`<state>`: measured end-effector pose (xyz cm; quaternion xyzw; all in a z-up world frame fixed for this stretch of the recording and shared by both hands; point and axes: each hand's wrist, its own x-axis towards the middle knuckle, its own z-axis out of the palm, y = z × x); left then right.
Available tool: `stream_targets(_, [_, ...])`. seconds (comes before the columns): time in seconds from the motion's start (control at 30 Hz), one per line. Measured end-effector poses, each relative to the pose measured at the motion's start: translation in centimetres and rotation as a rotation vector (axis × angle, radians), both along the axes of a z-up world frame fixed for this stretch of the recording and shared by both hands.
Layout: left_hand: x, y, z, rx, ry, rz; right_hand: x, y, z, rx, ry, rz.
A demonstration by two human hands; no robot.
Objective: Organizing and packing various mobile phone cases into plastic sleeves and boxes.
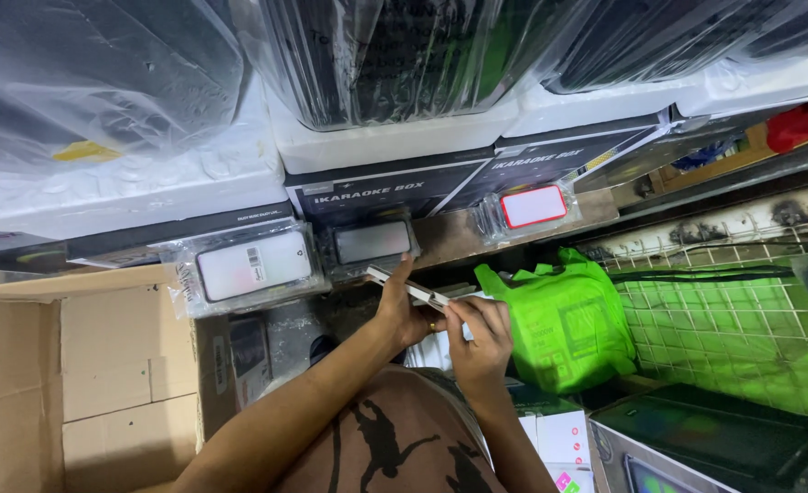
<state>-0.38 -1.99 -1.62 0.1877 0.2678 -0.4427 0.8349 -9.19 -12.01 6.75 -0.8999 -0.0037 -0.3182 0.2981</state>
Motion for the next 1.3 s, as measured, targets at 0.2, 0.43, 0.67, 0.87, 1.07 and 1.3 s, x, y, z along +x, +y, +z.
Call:
stream_targets(0.2, [0.4, 0.3, 0.3, 0.038, 0.083, 0.08, 0.2, 0.9, 0.9, -0.019, -0.027, 0.035])
stream_targets(0.43, [0.9, 0.9, -2.6, -0.076, 0.014, 0.165, 0.4, 1.4, 1.5, 0.021, 0.011, 0.115])
stream_targets(0.67, [1.1, 2.2, 0.9, -0.113, 0.04, 0.098, 0.6, 0.5, 1.1, 0.022, 0.011, 0.229])
stream_targets(0.87, [0.6, 1.6, 4.8, -0.056, 0.037, -0.018, 0.5, -1.8, -0.7, 0.252, 0.052, 0.245])
stream_targets(1.07, [-0.6, 2.7, 8.7, 0.074, 0.062, -0.248, 1.7, -4.3, 1.3, 0.359, 0.08, 0.168])
stream_targets(1.3, [-1.0, 7.7, 9.6, 1.081, -1.424, -0.269, 3.0, -6.0, 2.5, 0.667, 0.195, 0.164])
